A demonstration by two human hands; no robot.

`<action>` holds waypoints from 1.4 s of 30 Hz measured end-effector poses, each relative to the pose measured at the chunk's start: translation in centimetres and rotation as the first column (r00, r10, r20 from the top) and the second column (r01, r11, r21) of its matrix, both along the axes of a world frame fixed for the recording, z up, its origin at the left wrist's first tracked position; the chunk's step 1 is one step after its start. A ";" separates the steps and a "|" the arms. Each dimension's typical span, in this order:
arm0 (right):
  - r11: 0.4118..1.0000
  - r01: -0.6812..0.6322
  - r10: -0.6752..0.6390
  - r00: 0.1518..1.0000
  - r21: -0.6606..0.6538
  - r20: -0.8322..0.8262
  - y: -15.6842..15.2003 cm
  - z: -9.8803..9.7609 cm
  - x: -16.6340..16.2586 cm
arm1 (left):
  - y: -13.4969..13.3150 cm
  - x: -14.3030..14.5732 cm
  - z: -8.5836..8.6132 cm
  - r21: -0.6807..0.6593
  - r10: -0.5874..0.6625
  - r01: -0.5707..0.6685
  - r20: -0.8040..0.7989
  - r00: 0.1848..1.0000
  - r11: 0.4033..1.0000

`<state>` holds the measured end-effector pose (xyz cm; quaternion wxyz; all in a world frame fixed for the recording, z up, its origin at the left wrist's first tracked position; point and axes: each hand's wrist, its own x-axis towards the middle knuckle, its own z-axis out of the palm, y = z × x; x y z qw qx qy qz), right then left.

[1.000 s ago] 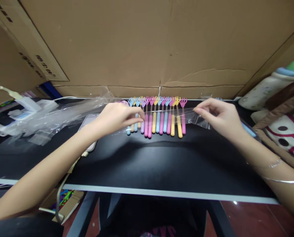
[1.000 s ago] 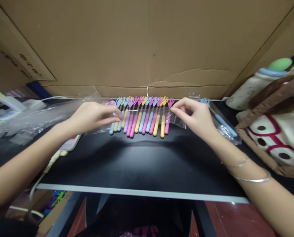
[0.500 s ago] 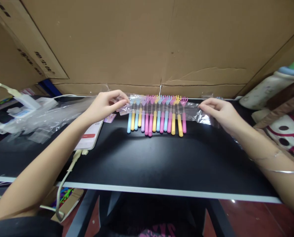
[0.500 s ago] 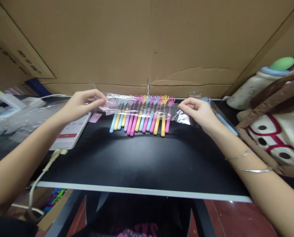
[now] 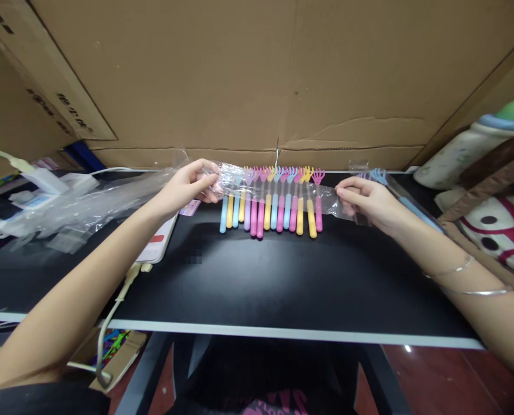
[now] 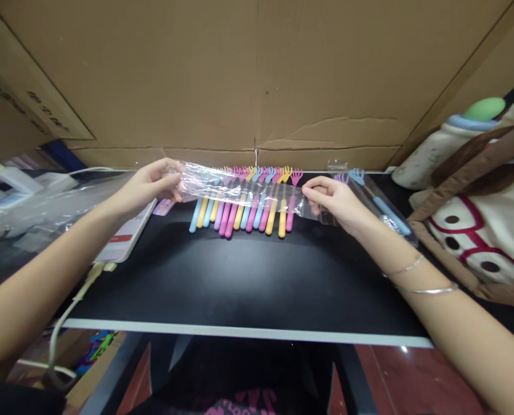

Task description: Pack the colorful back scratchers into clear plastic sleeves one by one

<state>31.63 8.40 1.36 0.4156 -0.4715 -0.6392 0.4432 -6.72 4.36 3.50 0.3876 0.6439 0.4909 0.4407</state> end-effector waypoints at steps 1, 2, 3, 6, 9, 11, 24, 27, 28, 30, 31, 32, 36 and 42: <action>1.000 0.013 -0.014 1.000 -0.013 -0.022 0.1 0.1 0.0 | 0.1 0.0 -0.2 -0.010 0.000 0.000 0.019 1.000 1.000; 0.999 0.033 -0.034 0.998 -0.029 -0.049 0.1 0.2 0.1 | 0.3 0.0 -0.4 -0.014 0.004 -0.003 0.043 0.999 1.000; 0.997 0.056 -0.060 0.995 -0.046 -0.082 0.2 0.3 0.2 | 0.4 0.0 -0.5 -0.013 0.013 -0.012 0.073 0.997 1.000; 0.988 0.118 -0.134 0.975 -0.100 -0.179 0.4 0.6 0.5 | 0.7 0.2 -0.9 0.000 0.062 -0.064 0.187 0.980 0.998; 0.984 0.126 -0.152 0.965 -0.128 -0.215 0.5 0.8 0.6 | 0.7 0.4 -1.0 -0.043 0.105 -0.097 0.277 0.955 0.994; 0.984 0.121 -0.149 0.962 -0.132 -0.229 0.4 0.8 0.6 | 0.6 0.5 -0.9 -0.089 0.127 -0.105 0.306 0.943 0.990; 0.985 0.157 -0.172 0.932 -0.073 -0.319 0.3 0.8 0.6 | 0.7 0.5 -1.2 -0.080 0.139 -0.118 0.361 0.922 0.990; 0.983 0.157 -0.180 0.932 -0.099 -0.313 0.0 0.9 0.2 | 0.7 0.6 -1.0 -0.092 0.172 -0.148 0.373 0.912 0.985; 0.982 0.154 -0.182 0.933 -0.113 -0.310 -0.1 0.9 0.0 | 0.7 0.6 -0.9 -0.096 0.182 -0.157 0.381 0.906 0.983; 0.980 0.153 -0.185 0.934 -0.128 -0.305 -0.3 0.8 -0.3 | 0.7 0.6 -0.7 -0.081 0.203 -0.186 0.402 0.893 0.979; 0.979 0.153 -0.187 0.935 -0.132 -0.303 -0.4 0.8 -0.4 | 0.6 0.6 -0.5 -0.056 0.214 -0.210 0.418 0.883 0.976; 0.979 0.153 -0.189 0.935 -0.137 -0.302 -0.5 0.7 -0.5 | 0.6 0.6 -0.4 -0.026 0.225 -0.238 0.434 0.872 0.971; 0.976 0.180 -0.208 0.938 -0.120 -0.278 -0.6 0.5 -0.6 | 0.2 0.1 0.4 0.135 0.314 -0.403 0.425 0.849 0.905; 0.985 0.170 -0.164 0.970 0.021 -0.178 -1.2 0.5 -1.3 | -2.3 -0.7 1.4 0.682 0.624 -0.495 0.072 0.778 0.538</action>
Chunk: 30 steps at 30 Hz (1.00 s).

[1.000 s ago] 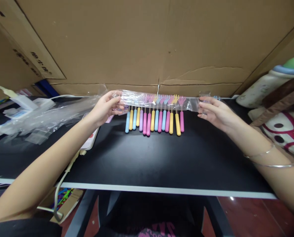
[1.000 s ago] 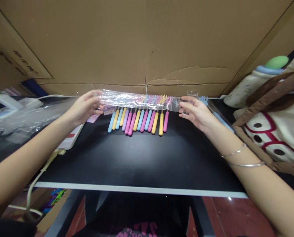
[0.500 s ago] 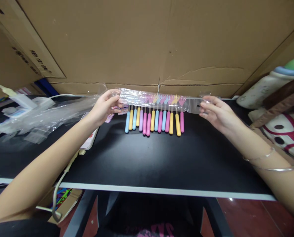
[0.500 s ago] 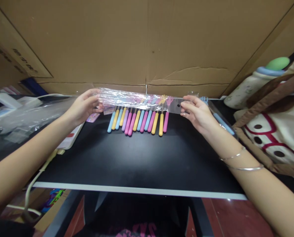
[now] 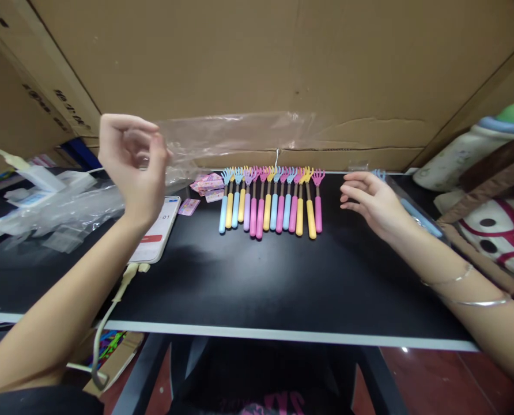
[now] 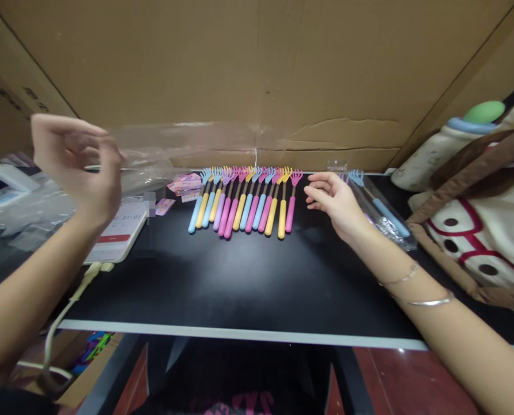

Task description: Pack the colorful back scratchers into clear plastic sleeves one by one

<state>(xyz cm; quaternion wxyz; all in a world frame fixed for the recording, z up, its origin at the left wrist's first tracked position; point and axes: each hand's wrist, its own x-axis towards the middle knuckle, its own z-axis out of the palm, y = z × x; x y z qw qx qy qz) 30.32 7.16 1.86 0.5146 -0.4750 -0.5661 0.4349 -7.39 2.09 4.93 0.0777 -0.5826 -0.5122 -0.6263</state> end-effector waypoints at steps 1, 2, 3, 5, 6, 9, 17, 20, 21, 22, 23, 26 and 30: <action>1.000 -0.017 0.016 0.999 0.022 0.032 -0.2 0.0 -0.2 | -0.5 0.0 0.1 0.028 -0.001 0.005 -0.129 0.992 1.000; 0.998 -0.035 0.032 0.997 0.047 0.064 -0.3 -0.1 -0.4 | -0.9 0.2 0.2 0.057 -0.002 0.017 -0.254 0.967 0.998; 0.996 -0.058 0.051 0.994 0.072 0.096 -0.5 -0.2 -0.6 | -1.2 0.4 0.2 0.046 -0.017 0.038 -0.383 0.924 0.998; 0.986 -0.116 0.096 0.982 0.121 0.160 -0.8 -0.5 -1.2 | -1.6 1.1 0.3 -0.025 -0.063 0.059 -0.563 0.824 0.998; 0.979 -0.151 0.122 0.973 0.140 0.197 -1.1 -0.7 -1.5 | -1.7 1.6 0.3 -0.086 -0.106 0.067 -0.615 0.782 0.994; 0.944 -0.275 0.199 0.915 0.181 0.351 -2.2 -1.2 -2.6 | -2.1 3.1 0.4 -0.287 -0.295 0.133 -0.649 0.702 0.949; 0.701 -0.632 0.217 0.630 0.330 0.746 -6.2 -1.4 -5.3 | -4.0 5.1 -0.1 -0.315 -0.401 0.262 -0.818 0.413 0.912; 0.640 -0.693 0.268 0.606 0.332 0.749 -7.2 -1.3 -5.5 | -4.4 5.5 -0.6 -0.233 -0.311 0.279 -0.907 0.283 0.932; 0.628 -0.707 0.299 0.603 0.323 0.740 -7.4 -1.3 -5.5 | -4.5 5.6 -0.8 -0.222 -0.299 0.291 -0.920 0.254 0.931; 0.619 -0.720 0.325 0.597 0.312 0.733 -7.5 -1.4 -5.5 | -4.6 5.8 -1.0 -0.224 -0.300 0.303 -0.925 0.234 0.926; 0.612 -0.730 0.342 0.590 0.303 0.732 -7.6 -1.4 -5.5 | -4.6 5.9 -1.2 -0.236 -0.312 0.312 -0.924 0.221 0.920; 0.601 -0.751 0.340 0.550 0.274 0.762 -7.6 -1.6 -5.5 | -4.5 6.2 -1.8 -0.306 -0.376 0.314 -0.906 0.193 0.899; 0.605 -0.752 0.334 0.540 0.263 0.773 -7.2 -1.7 -5.5 | -4.4 6.3 -2.4 -0.405 -0.468 0.311 -0.868 0.165 0.860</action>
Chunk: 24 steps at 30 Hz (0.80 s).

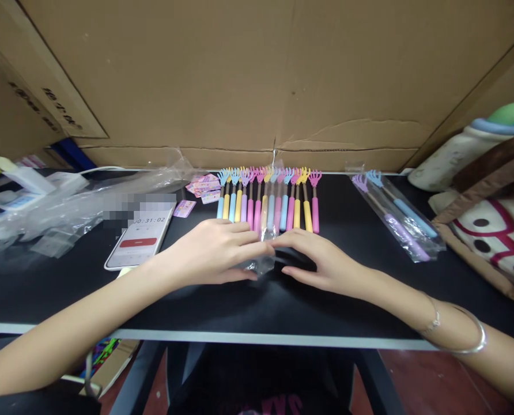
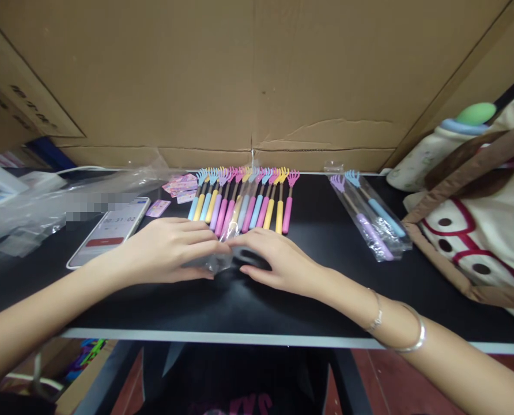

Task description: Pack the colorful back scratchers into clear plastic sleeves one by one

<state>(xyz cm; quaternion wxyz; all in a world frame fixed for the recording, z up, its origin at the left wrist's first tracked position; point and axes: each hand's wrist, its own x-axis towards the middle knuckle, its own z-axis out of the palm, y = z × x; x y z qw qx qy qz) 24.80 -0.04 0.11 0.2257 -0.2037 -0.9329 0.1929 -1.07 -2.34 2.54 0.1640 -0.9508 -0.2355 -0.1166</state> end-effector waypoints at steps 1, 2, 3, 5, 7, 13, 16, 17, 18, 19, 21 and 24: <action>1.000 0.007 -0.007 1.000 -0.002 -0.012 0.1 0.0 0.0 | 0.0 0.0 0.0 -0.021 0.002 -0.002 0.002 1.000 1.000; 1.000 0.017 -0.017 1.000 -0.001 -0.025 0.2 0.0 0.0 | 0.0 0.0 -0.1 -0.035 0.004 -0.004 0.008 1.000 0.999; 1.000 0.030 -0.030 0.999 0.002 -0.035 0.2 0.1 0.0 | 0.1 0.0 0.0 -0.045 0.003 -0.003 0.012 1.000 0.999; 0.998 0.056 -0.056 0.997 0.013 -0.046 0.3 0.2 0.1 | 0.1 -0.1 0.1 -0.055 -0.010 0.011 0.013 1.000 0.998; 0.997 0.079 -0.079 0.996 0.014 -0.051 0.3 0.4 0.1 | 0.1 -0.2 0.3 -0.058 -0.032 0.033 0.019 0.999 0.998; 0.995 0.075 -0.082 0.988 -0.059 -0.129 0.2 0.9 0.2 | 0.6 -0.6 0.6 -0.033 -0.048 0.050 0.064 0.997 0.998; 0.994 0.021 -0.037 0.987 -0.105 -0.158 0.2 1.1 0.3 | 1.0 -0.9 0.4 -0.013 -0.003 0.004 0.081 0.997 1.000; 0.992 0.000 -0.020 0.986 -0.125 -0.163 0.2 1.2 0.3 | 1.2 -1.0 0.3 -0.014 0.016 -0.015 0.085 0.996 1.000; 0.989 -0.021 -0.004 0.986 -0.147 -0.169 0.2 1.2 0.4 | 1.4 -1.1 0.1 -0.022 0.036 -0.034 0.088 0.996 0.999; 0.985 -0.039 0.010 0.985 -0.170 -0.172 0.2 1.3 0.4 | 1.6 -1.2 0.0 -0.035 0.055 -0.052 0.089 0.995 0.998; 0.975 -0.068 0.032 0.985 -0.211 -0.169 0.2 1.3 0.5 | 1.9 -1.3 -0.2 -0.070 0.088 -0.081 0.088 0.992 0.994; 0.962 -0.105 0.070 0.987 -0.251 -0.144 0.3 1.3 0.5 | 2.3 -1.5 -0.6 -0.125 0.118 -0.108 0.074 0.990 0.986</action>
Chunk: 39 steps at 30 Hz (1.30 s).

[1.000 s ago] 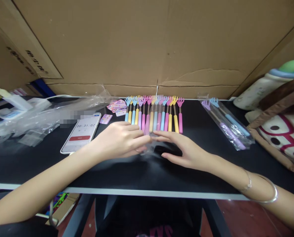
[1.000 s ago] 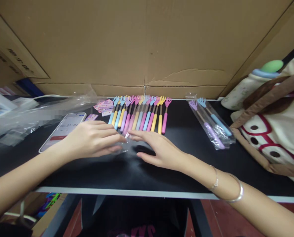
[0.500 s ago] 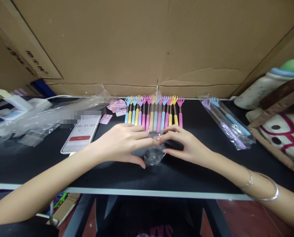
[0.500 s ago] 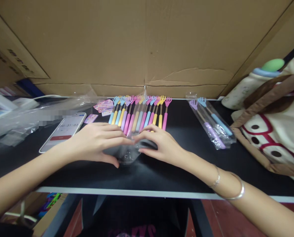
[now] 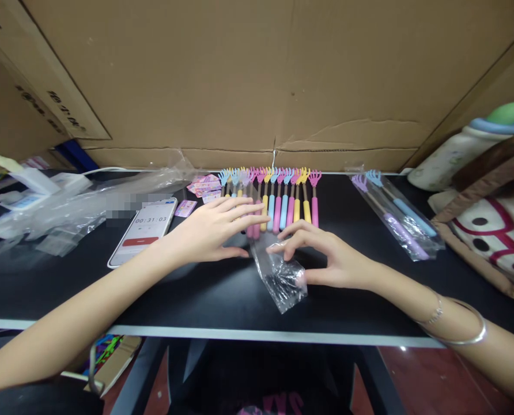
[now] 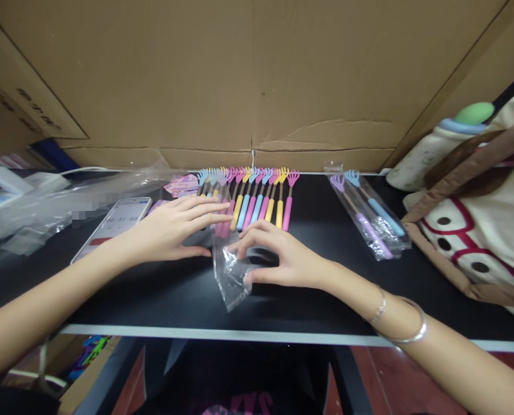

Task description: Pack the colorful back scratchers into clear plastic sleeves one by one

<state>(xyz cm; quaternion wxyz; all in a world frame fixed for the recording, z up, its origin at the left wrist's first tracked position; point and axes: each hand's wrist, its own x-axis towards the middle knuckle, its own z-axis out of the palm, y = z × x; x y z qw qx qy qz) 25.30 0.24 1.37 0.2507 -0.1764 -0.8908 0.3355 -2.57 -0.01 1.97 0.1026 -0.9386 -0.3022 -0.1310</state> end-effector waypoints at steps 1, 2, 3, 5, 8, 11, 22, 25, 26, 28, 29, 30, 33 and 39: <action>1.000 -0.013 0.013 1.000 -0.003 0.008 0.0 -0.1 0.0 | 0.1 0.0 -0.1 -0.014 0.003 -0.004 -0.005 1.000 1.000; 1.000 -0.023 0.023 1.000 -0.003 0.016 0.1 -0.1 -0.1 | 0.2 -0.1 -0.1 -0.023 0.004 -0.004 -0.008 1.000 1.000; 1.000 -0.030 0.030 0.999 -0.002 0.023 0.1 -0.2 -0.1 | 0.2 -0.1 -0.2 -0.028 0.004 -0.004 -0.008 1.000 1.000; 1.000 -0.028 0.027 0.999 0.003 0.029 0.1 -0.4 -0.2 | 0.3 0.0 -0.3 -0.027 -0.001 0.001 -0.007 1.000 1.000; 1.000 0.000 0.000 0.999 0.015 0.032 0.0 -0.7 -0.4 | 0.3 0.2 -0.4 -0.008 -0.026 0.026 -0.018 1.000 1.000; 0.998 0.038 -0.040 0.999 0.046 0.034 -0.1 -1.0 -0.4 | 0.2 0.5 -0.7 0.014 -0.050 0.050 -0.037 0.998 0.999; 0.988 0.105 -0.110 0.993 -0.111 -0.041 0.3 -0.8 -0.6 | 0.4 0.9 -1.0 0.011 0.015 -0.015 -0.025 1.000 1.000; 0.969 0.117 -0.143 0.984 -0.220 -0.108 0.5 -0.7 -0.5 | 0.4 0.9 -1.0 0.010 0.025 -0.025 -0.010 1.000 1.000; 0.963 0.128 -0.160 0.980 -0.236 -0.120 0.7 -0.7 -0.5 | 0.4 0.8 -1.0 0.012 0.031 -0.031 -0.001 1.000 0.999; 0.950 0.155 -0.196 0.972 -0.270 -0.130 1.0 -0.9 -0.4 | 0.4 0.8 -1.0 0.021 0.041 -0.042 0.016 0.999 0.999; 0.941 0.169 -0.215 0.968 -0.292 -0.130 1.2 -0.9 -0.3 | 0.4 0.7 -1.0 0.026 0.045 -0.046 0.025 0.999 0.999; 0.931 0.182 -0.232 0.964 -0.316 -0.129 1.4 -1.0 -0.2 | 0.4 0.7 -0.9 0.031 0.047 -0.048 0.032 0.998 0.998; 0.898 0.239 -0.301 0.946 -0.369 -0.120 2.1 -1.4 0.1 | 0.4 0.7 -0.9 0.028 0.053 -0.055 0.058 0.997 0.998; 0.872 0.308 -0.389 0.908 -0.380 -0.158 3.1 -1.7 0.6 | 0.4 0.8 -1.0 -0.085 0.077 -0.069 0.086 0.993 0.994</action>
